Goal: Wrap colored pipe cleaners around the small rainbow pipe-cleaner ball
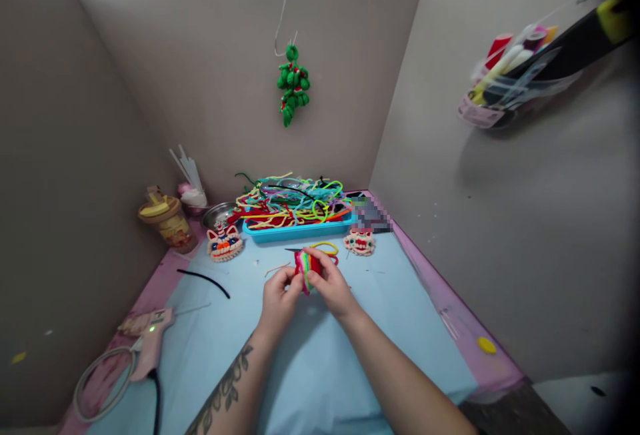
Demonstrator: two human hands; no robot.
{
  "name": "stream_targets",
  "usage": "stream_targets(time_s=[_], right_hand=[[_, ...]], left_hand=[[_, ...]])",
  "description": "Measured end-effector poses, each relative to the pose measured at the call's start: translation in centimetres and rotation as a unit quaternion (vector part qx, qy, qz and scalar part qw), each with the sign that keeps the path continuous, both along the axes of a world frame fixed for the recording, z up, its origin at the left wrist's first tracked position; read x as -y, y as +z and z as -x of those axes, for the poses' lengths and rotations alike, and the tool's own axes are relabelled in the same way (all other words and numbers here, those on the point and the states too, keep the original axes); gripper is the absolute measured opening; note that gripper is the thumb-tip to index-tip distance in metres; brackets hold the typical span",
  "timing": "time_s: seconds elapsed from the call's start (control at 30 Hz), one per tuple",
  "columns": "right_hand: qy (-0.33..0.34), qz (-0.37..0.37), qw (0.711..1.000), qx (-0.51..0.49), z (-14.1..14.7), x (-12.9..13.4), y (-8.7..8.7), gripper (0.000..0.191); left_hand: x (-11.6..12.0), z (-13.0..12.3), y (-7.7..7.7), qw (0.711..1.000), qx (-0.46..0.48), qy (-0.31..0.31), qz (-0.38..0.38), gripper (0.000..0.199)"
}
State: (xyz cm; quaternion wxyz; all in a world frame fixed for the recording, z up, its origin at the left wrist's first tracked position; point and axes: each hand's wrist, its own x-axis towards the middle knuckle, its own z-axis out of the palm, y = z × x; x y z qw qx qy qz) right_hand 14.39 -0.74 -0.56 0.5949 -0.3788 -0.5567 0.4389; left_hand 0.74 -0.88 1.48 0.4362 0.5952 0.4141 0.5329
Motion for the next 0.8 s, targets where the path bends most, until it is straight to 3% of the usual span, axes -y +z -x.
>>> stream_targets(time_s=[0.17,0.3,0.4,0.5,0.63,0.8], right_hand=[[0.023,-0.020,0.998,-0.048,-0.1,0.2,-0.5,0.053],[0.008,-0.018,0.998,-0.058,-0.3,-0.1,-1.1,0.049],[-0.010,-0.034,0.999,-0.022,-0.5,0.0,-0.7,0.051],[-0.049,-0.085,0.992,0.079,-0.5,0.4,-0.1,0.047],[-0.136,-0.143,0.958,0.210,0.0,0.8,0.2,0.024],[-0.151,-0.154,0.936,0.276,0.8,0.6,-0.3,0.012]], left_hand=[[0.5,0.4,0.3,0.993,-0.070,0.020,-0.095,0.012],[0.2,0.7,0.1,0.991,-0.077,0.030,-0.106,0.012],[-0.1,0.6,0.1,0.998,-0.025,0.041,-0.037,0.019],[-0.6,0.3,0.0,0.992,0.101,0.051,0.060,0.026],[-1.4,-0.1,-0.6,0.943,0.271,0.060,0.184,0.028],[-1.9,-0.2,-1.1,0.895,0.357,0.058,0.263,0.027]])
